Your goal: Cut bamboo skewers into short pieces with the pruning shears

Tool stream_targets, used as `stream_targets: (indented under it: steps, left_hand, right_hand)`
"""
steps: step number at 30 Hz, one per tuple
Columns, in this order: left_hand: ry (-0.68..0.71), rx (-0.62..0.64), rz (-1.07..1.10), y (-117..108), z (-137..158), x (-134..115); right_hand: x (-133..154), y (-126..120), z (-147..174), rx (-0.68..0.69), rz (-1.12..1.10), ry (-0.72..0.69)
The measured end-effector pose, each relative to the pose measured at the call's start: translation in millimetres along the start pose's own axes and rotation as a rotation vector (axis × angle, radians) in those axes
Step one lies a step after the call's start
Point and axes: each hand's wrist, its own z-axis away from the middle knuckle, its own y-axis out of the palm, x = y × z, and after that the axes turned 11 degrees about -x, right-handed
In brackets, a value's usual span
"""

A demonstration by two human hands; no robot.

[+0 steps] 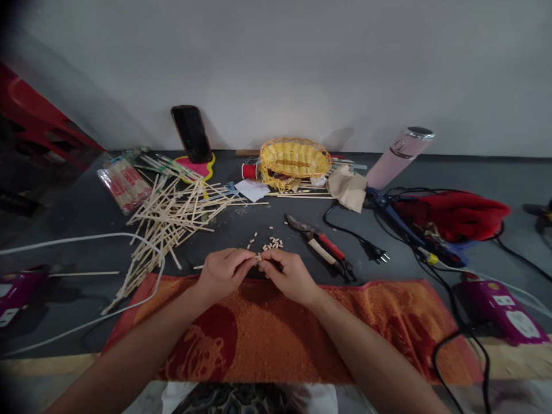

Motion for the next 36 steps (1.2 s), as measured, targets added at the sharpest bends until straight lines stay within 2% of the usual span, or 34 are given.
stream_targets:
  steps: [36]
  left_hand:
    - [-0.005,0.013,0.025,1.4,0.8,1.4]
  right_hand:
    - [2.0,0.4,-1.5,0.006,-0.027,0.014]
